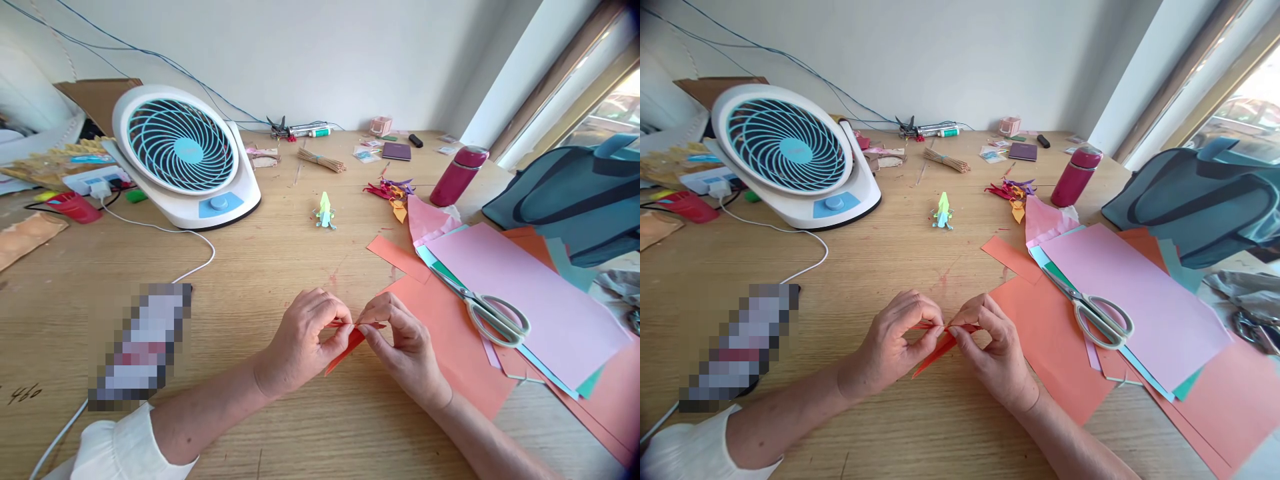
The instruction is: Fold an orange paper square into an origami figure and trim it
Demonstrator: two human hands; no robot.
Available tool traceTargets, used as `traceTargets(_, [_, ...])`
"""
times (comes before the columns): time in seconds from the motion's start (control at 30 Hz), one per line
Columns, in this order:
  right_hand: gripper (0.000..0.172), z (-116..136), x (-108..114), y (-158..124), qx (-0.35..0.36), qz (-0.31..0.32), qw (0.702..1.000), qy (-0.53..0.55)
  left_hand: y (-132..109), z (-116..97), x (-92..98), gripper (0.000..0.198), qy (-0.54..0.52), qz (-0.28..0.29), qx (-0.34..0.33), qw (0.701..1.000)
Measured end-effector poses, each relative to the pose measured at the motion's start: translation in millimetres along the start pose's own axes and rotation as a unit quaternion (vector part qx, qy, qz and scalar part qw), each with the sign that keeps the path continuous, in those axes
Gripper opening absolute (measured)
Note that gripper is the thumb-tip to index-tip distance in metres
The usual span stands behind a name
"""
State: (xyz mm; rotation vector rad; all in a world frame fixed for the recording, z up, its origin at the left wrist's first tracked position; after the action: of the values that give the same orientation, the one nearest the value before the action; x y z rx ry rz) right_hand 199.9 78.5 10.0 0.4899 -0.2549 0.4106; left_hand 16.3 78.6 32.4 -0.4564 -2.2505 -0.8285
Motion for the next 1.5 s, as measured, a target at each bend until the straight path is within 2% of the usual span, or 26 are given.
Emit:
traceTargets(0.33, [0.009,4.1,-1.6,0.2,-0.02,0.005,1.0,-0.023,-0.6,-1.3,0.5,0.013,0.034,0.009,-0.009,0.999])
traceTargets(0.67, [0.01,3.8,1.1,0.3,-0.01,-0.021,0.999,-0.041,-1.3,-0.3,-0.4,0.014,-0.023,-0.029,0.015,0.999])
traceTargets(0.9, [0.01,5.4,-0.2,1.6,-0.013,-0.01,0.999,-0.048,-1.8,0.0,-0.2,0.014,-0.007,-0.015,0.0,1.0])
traceTargets(1.1, [0.012,3.0,1.3,1.2,-0.019,-0.024,0.999,-0.045,-2.0,1.3,2.3,0.011,-0.015,-0.036,0.001,0.999])
traceTargets(1.5, [0.012,0.6,3.3,2.2,-0.03,-0.024,0.998,-0.05,-2.7,3.5,4.1,0.011,-0.034,-0.039,0.0,0.999])
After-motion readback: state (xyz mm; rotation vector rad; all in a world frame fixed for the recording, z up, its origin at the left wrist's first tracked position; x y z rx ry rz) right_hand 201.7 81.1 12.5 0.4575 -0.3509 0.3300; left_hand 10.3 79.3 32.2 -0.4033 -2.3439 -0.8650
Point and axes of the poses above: each hand's wrist, its own y-axis towards the middle knuckle, its own x-axis out of the back of the hand, z = x × y, the point moved 1 cm from there along y, towards the middle knuckle, and after that the axes turned 11 degrees about z, right-handed, at the moved point
